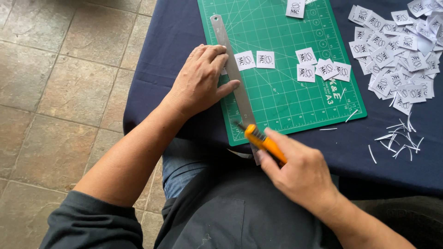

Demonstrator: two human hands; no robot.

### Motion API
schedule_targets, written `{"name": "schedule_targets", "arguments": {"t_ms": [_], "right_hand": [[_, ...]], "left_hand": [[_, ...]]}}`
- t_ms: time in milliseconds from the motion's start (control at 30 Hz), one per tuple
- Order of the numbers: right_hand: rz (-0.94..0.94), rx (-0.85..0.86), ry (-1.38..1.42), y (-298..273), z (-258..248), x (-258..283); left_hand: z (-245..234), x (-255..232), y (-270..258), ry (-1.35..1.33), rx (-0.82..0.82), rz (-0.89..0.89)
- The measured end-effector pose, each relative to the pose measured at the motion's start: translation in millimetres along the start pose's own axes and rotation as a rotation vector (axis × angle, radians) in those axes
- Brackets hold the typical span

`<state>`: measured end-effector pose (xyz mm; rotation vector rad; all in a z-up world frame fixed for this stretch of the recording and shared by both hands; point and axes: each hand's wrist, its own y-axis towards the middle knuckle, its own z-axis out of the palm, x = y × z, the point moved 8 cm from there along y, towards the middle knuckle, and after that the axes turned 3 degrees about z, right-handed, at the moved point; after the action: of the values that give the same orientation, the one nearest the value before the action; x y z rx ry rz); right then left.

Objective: Using a metal ruler and a rotary cutter to precisely cut printed paper strips into individual labels on a cutting mat.

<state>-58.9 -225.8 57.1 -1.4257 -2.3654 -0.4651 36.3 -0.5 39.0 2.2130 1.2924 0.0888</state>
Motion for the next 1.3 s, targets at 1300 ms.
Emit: {"name": "schedule_targets", "arguments": {"t_ms": [1300], "right_hand": [[-0.02,0.23,-0.372,111.8,4.6,36.5]], "left_hand": [[14.8,-22.9,-3.2,0.374,-0.237,0.166]]}}
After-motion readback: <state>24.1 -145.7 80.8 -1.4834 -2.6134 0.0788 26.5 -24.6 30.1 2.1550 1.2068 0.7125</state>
